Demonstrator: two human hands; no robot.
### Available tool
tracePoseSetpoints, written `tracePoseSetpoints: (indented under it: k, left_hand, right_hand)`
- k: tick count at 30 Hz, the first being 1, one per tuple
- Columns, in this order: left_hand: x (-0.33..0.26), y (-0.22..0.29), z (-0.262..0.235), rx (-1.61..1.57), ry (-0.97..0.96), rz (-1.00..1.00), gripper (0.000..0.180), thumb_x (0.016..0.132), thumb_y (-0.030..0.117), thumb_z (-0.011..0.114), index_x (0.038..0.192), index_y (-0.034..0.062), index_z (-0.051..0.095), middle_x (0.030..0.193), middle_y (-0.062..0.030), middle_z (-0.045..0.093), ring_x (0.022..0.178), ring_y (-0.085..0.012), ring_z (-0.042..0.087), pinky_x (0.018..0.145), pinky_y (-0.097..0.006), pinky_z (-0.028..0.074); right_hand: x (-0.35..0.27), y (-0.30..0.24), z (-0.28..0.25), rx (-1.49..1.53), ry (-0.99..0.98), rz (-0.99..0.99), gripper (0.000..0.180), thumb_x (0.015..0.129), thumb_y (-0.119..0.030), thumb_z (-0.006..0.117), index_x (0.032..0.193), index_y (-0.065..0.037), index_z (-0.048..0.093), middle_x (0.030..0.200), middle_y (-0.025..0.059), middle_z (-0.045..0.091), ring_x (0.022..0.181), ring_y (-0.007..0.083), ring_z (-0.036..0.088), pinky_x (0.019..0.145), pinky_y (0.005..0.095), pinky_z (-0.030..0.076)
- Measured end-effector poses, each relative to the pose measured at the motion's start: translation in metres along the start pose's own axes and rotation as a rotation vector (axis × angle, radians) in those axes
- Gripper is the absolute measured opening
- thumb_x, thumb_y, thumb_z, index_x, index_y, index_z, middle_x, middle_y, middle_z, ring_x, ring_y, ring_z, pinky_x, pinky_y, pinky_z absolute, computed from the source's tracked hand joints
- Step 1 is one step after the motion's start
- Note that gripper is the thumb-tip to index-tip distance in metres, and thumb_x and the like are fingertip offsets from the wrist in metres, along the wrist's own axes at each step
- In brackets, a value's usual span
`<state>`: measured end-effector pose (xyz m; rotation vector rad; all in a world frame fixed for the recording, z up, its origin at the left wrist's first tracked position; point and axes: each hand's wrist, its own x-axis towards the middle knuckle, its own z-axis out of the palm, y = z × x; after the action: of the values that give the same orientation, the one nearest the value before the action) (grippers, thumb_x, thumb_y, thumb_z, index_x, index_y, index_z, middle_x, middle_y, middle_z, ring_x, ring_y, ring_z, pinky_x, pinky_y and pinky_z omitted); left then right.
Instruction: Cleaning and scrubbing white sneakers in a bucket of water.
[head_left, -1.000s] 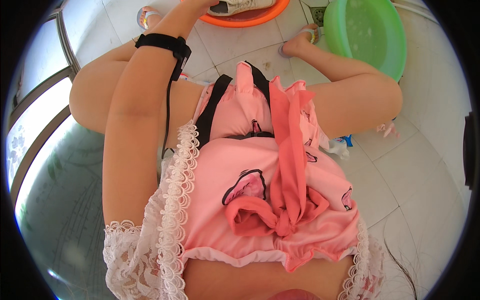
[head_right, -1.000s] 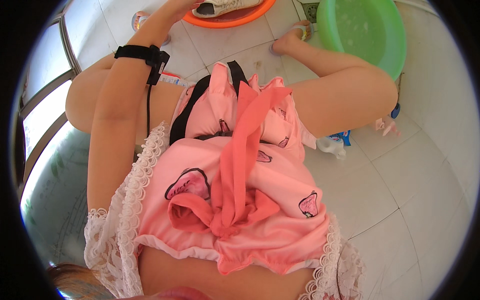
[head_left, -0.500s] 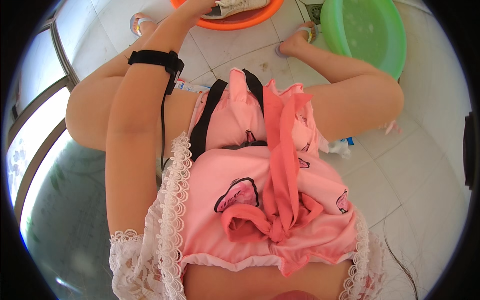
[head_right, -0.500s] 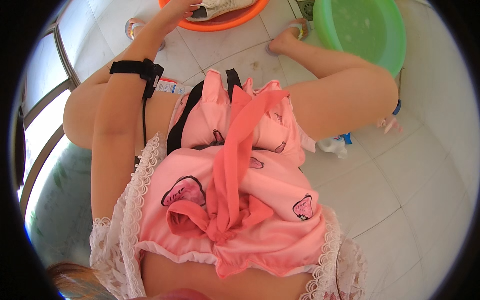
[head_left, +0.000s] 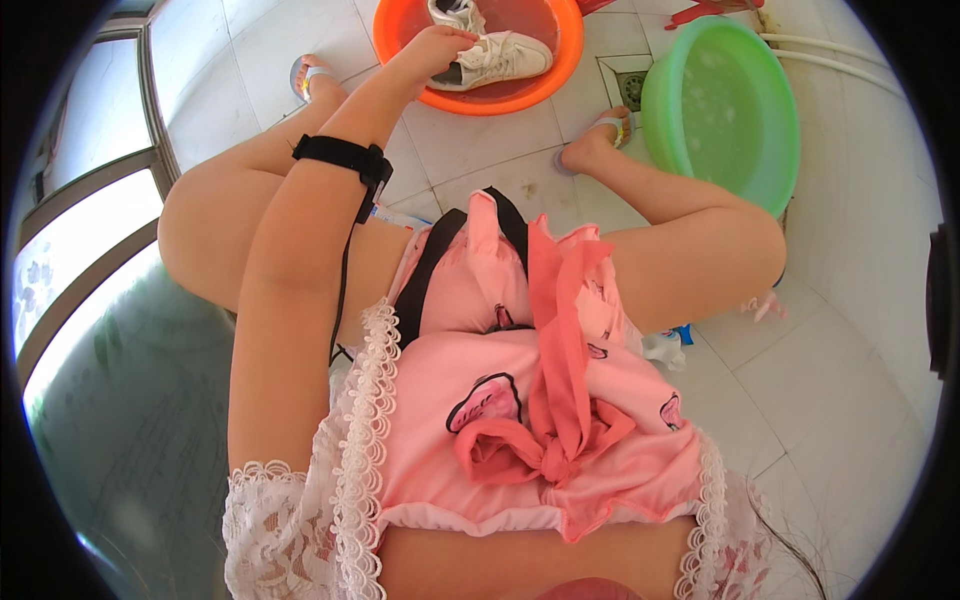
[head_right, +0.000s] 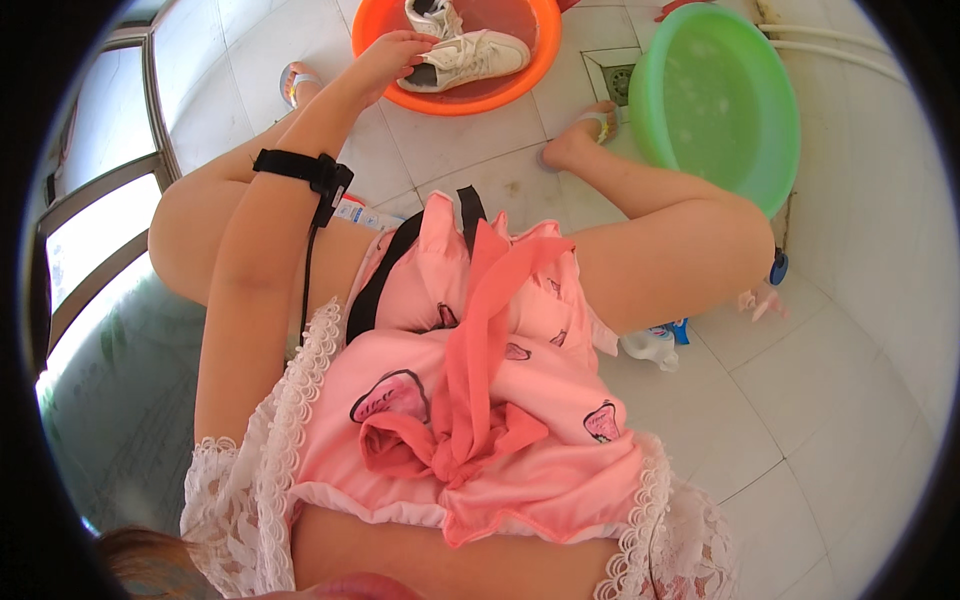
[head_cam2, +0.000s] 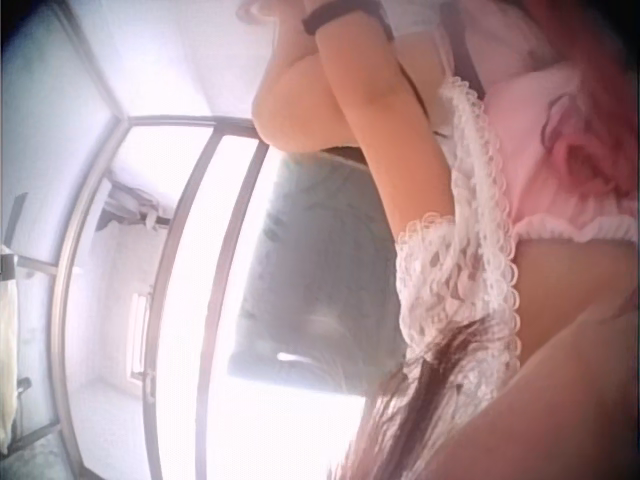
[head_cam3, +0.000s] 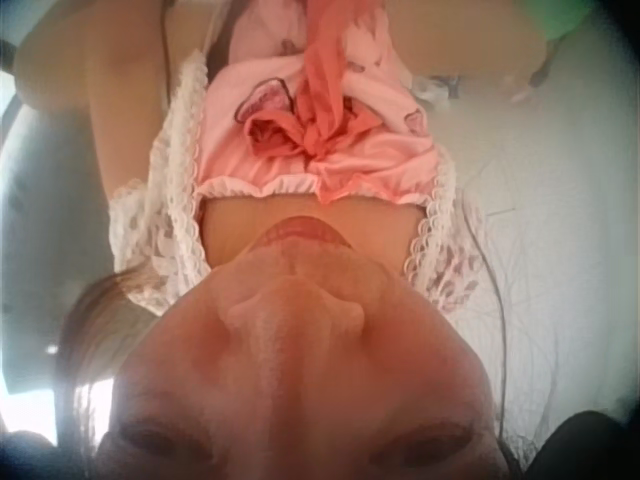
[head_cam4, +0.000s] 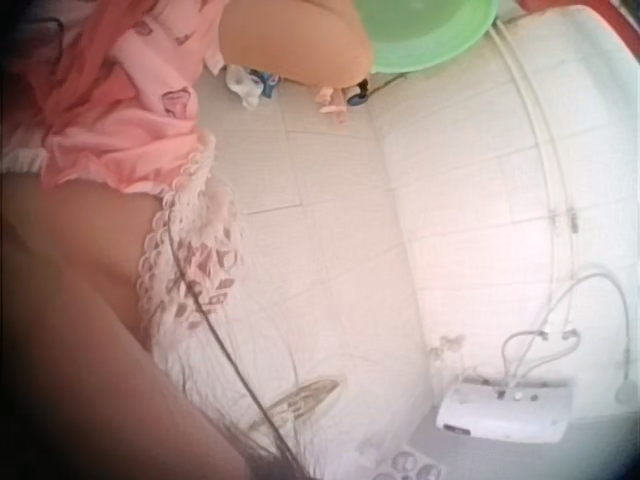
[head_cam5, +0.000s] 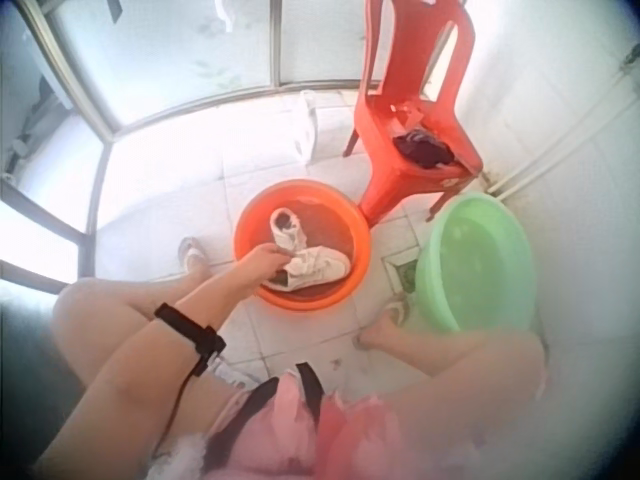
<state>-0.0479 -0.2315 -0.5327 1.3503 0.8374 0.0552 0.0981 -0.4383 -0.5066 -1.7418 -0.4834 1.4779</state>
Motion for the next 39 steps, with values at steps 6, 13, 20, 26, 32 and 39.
tracePoseSetpoints:
  k: [6,13,20,26,32,39]
  left_hand:
    - [0.002,-0.013,-0.008,0.011,-0.023,0.0,0.029,0.085,0.023,0.05,0.11,0.0111,0.057,0.103,0.0006,0.055,0.097,-0.0137,0.047,0.088,-0.029,0.034]
    - [0.012,-0.009,0.004,-0.097,-0.074,0.011,0.026,0.083,0.02,0.053,0.104,0.0066,0.058,0.097,-0.0033,0.058,0.089,-0.0151,0.052,0.078,-0.029,0.04]
    - [0.014,-0.017,0.0,-0.164,-0.068,-0.03,0.028,0.082,0.019,0.053,0.105,0.0045,0.057,0.097,-0.0055,0.058,0.088,-0.0171,0.053,0.075,-0.032,0.043]
    - [0.016,-0.014,0.012,-0.072,-0.054,-0.048,0.03,0.082,0.02,0.054,0.107,0.0035,0.056,0.095,-0.0082,0.059,0.084,-0.016,0.054,0.076,-0.031,0.043]
    - [0.03,-0.029,0.003,-0.266,-0.254,-0.102,0.028,0.083,0.015,0.052,0.108,0.0027,0.056,0.099,-0.0074,0.056,0.095,-0.0191,0.051,0.083,-0.032,0.04]
    - [0.036,-0.031,0.011,-0.189,-0.123,-0.214,0.031,0.082,0.018,0.051,0.109,0.0038,0.055,0.102,-0.007,0.055,0.096,-0.0181,0.05,0.081,-0.033,0.039]
  right_hand:
    - [0.002,0.011,-0.004,-0.003,0.0,0.025,0.02,0.08,-0.015,0.059,0.095,-0.001,0.058,0.088,0.0072,0.061,0.074,0.0133,0.058,0.068,0.0265,0.046]
    - [-0.004,0.023,-0.011,0.019,0.058,0.013,0.019,0.08,-0.015,0.058,0.093,-0.001,0.059,0.086,0.0073,0.062,0.072,0.0132,0.058,0.066,0.0262,0.046]
    - [0.0,0.034,-0.015,-0.008,0.074,0.034,0.018,0.081,-0.015,0.058,0.091,-0.001,0.06,0.083,0.0073,0.062,0.07,0.0131,0.059,0.064,0.0259,0.046]
    - [0.011,0.057,-0.024,-0.013,0.101,0.023,0.017,0.081,-0.015,0.058,0.089,-0.001,0.06,0.081,0.0073,0.062,0.068,0.0131,0.059,0.062,0.0256,0.047]
    - [-0.024,0.083,-0.025,-0.045,0.02,0.105,0.016,0.081,-0.015,0.057,0.087,-0.001,0.061,0.079,0.0073,0.063,0.066,0.013,0.06,0.06,0.0253,0.047]
    - [-0.288,0.022,-0.109,-0.455,-0.135,0.461,0.031,0.094,-0.023,0.04,0.102,0.001,0.057,0.092,0.0055,0.061,0.078,0.0114,0.058,0.059,0.0252,0.046]
